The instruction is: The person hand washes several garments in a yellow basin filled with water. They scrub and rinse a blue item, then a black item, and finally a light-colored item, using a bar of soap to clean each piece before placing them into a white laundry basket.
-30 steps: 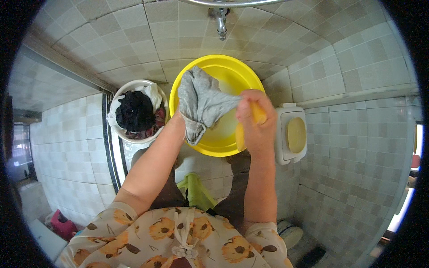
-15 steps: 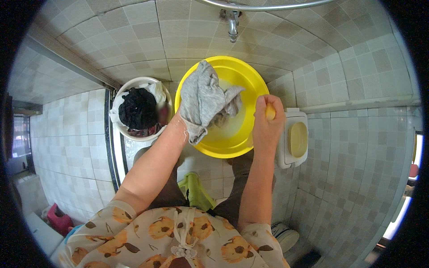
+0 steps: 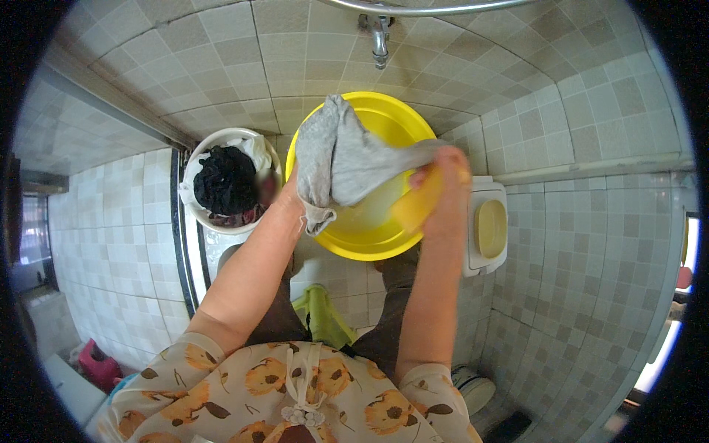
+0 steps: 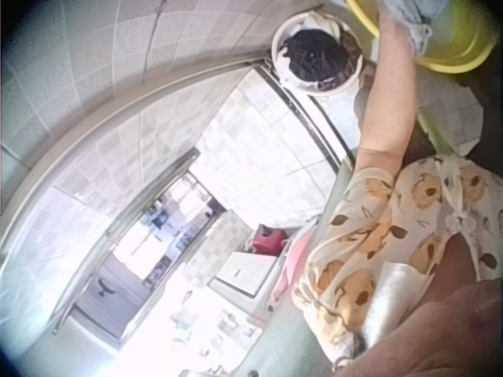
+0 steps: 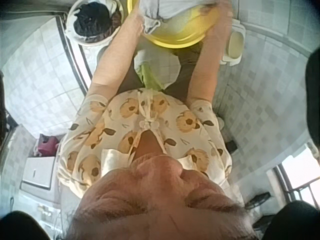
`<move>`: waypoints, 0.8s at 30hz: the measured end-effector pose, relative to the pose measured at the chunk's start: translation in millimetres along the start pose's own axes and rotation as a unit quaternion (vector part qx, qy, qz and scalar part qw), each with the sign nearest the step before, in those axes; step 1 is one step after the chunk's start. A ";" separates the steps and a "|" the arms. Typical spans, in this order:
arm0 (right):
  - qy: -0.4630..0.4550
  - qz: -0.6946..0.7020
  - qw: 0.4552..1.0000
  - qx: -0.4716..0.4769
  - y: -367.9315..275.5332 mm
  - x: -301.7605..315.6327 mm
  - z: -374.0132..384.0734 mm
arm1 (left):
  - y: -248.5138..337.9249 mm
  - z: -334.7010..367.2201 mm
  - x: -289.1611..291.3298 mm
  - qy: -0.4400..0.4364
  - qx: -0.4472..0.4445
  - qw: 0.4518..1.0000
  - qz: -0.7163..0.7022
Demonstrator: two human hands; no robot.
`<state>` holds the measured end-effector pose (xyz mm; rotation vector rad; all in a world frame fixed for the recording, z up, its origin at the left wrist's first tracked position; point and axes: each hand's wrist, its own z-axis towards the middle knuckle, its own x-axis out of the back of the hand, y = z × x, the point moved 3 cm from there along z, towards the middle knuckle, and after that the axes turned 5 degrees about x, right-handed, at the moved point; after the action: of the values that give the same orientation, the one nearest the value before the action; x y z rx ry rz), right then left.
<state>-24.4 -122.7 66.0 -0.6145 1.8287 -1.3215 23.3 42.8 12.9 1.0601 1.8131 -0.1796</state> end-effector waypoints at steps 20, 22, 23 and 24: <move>-0.428 -0.435 0.773 0.175 -30.2 -54.5 -67.1 | -19.6 42.0 22.8 -0.096 -0.074 0.992 -0.037; -0.320 -0.423 0.807 0.259 -36.9 -51.0 -63.9 | -16.7 32.5 16.5 -0.167 -0.040 0.984 -0.038; -0.317 -0.455 0.772 0.310 -29.2 -61.9 -67.9 | -19.2 24.9 9.4 -0.141 0.008 0.988 -0.067; -0.312 -0.486 0.731 0.363 -18.3 -80.6 -73.1 | -20.5 14.3 0.4 -0.118 0.054 0.987 -0.096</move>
<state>-38.4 -27.1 119.5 -1.4199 0.2547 -1.9625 18.0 22.8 -1.1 0.8959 1.7024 -0.5043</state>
